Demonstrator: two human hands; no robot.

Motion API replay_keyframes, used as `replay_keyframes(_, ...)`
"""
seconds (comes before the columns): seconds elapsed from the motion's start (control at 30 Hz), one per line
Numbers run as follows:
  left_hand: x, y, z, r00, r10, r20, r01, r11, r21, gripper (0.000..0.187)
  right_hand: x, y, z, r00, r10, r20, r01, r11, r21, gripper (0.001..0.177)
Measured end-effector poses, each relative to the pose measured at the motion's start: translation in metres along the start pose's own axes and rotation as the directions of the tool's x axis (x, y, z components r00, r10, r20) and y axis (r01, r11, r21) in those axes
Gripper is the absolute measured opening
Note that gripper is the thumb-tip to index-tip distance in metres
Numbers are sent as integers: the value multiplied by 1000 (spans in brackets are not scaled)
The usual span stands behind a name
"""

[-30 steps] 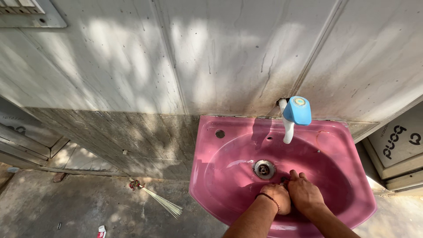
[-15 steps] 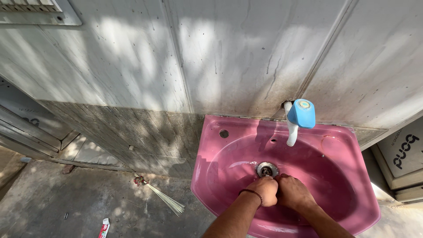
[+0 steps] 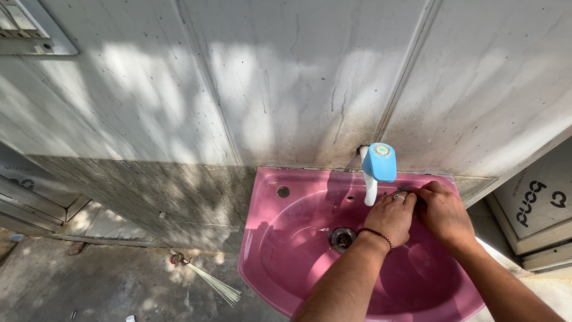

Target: The person repairs a sink by pressing a black substance into gaps along the edge of the basin and around the faucet base.

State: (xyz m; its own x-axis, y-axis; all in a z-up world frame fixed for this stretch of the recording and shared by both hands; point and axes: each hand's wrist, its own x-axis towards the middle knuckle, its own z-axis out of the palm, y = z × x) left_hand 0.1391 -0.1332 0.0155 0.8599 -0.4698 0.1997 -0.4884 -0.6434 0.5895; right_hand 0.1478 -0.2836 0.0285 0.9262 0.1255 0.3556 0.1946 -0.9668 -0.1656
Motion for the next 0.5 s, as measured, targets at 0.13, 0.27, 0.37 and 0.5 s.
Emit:
replay_keyframes(0.13,3,-6,32,972,122,-201,-68,964,257,68,-17,9,12,995,-71,-75,75,996,57,36)
replay_keyframes(0.27,24,-11,32,983,107,-152,-58,954,295,37,10,17,9,997,-63,33,62,998,5,28)
replay_keyframes(0.37,41,-10,31,981,108,-163,-45,937,346,28,21,18,12,992,-123,-40,123,992,-1,29)
replay_keyframes(0.5,44,-7,40,989,101,-103,-61,940,334,18,1,22,21,998,-24,-61,27,999,47,21)
